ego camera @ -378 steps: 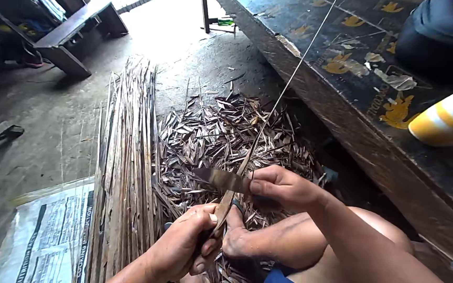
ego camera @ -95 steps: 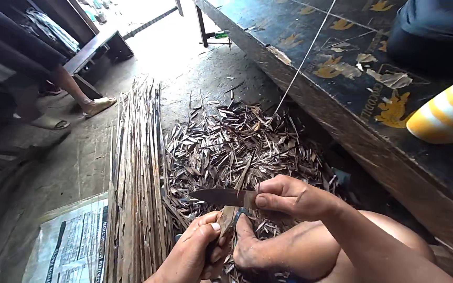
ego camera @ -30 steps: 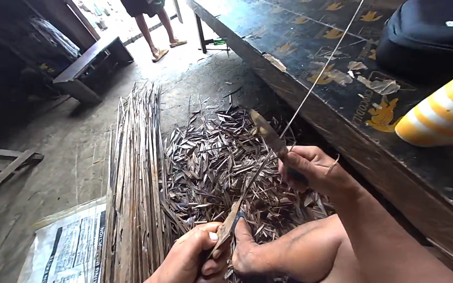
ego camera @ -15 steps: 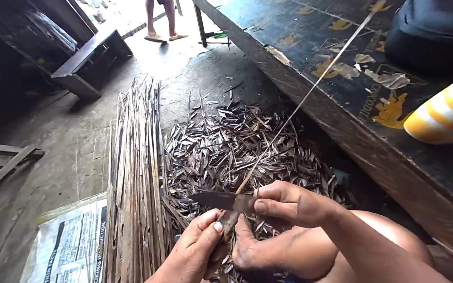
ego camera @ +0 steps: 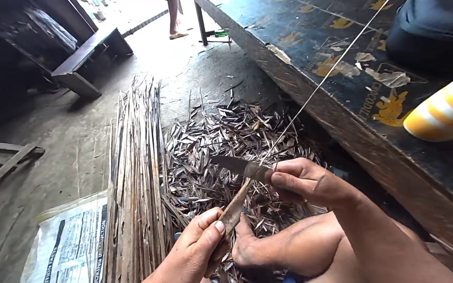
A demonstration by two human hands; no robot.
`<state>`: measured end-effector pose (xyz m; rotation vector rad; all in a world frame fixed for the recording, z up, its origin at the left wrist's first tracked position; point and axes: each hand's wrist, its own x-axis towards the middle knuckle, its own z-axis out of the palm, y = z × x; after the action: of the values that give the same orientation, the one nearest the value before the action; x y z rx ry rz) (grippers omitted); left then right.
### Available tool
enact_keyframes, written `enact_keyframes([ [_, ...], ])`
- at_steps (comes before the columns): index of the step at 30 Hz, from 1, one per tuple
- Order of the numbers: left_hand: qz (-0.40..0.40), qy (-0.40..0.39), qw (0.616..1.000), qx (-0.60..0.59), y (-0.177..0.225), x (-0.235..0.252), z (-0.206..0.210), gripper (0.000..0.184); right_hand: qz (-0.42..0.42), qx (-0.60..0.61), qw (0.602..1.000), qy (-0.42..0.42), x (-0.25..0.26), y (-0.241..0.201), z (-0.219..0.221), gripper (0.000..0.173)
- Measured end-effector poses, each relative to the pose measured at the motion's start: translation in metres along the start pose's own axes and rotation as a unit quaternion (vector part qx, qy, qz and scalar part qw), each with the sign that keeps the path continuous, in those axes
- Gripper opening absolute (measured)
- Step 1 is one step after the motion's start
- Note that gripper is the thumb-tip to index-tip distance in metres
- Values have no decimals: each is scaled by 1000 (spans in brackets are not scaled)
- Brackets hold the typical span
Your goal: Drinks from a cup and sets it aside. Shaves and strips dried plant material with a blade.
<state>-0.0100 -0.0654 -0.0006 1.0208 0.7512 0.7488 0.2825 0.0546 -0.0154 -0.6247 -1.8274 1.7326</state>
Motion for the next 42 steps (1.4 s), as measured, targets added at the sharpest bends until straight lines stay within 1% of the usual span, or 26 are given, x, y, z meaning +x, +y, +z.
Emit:
enact_keyframes([
  [5, -7, 2, 1000, -4, 1, 0, 1, 23, -9, -5, 1000, 4, -3, -2, -6, 33],
  [18, -9, 9, 1000, 13, 2, -7, -2, 23, -18, -1, 998, 68, -10, -6, -21, 33],
  [27, 11, 45, 995, 88, -3, -19, -8, 26, -13, 19, 996, 83, -7, -8, -23, 32],
  [29, 11, 50, 995, 89, -3, -21, -9, 25, -9, 23, 994, 108, -8, -9, -23, 31],
  [32, 2, 53, 995, 83, -5, -27, -11, 24, -18, 38, 983, 180, -11, -12, -31, 36],
  [33, 1, 54, 995, 86, -5, -28, -12, 24, -21, 41, 982, 185, -13, -14, -33, 36],
  [34, 2, 59, 994, 95, -4, -29, -11, 24, -18, 39, 983, 176, -13, -16, -32, 36],
  [36, 5, 74, 988, 136, -2, -29, -9, 24, 8, 33, 991, 130, -11, -18, -23, 29],
  [37, 5, 79, 983, 164, -1, -28, -7, 25, 19, 40, 994, 97, -9, -16, -15, 26],
  [39, 1, 87, 973, 215, 3, -25, -1, 26, 21, 69, 997, 23, -5, -8, 1, 26],
  [42, 13, 91, 964, 250, 1, -23, 0, 24, 25, 120, 991, -57, 0, 6, 21, 23],
])
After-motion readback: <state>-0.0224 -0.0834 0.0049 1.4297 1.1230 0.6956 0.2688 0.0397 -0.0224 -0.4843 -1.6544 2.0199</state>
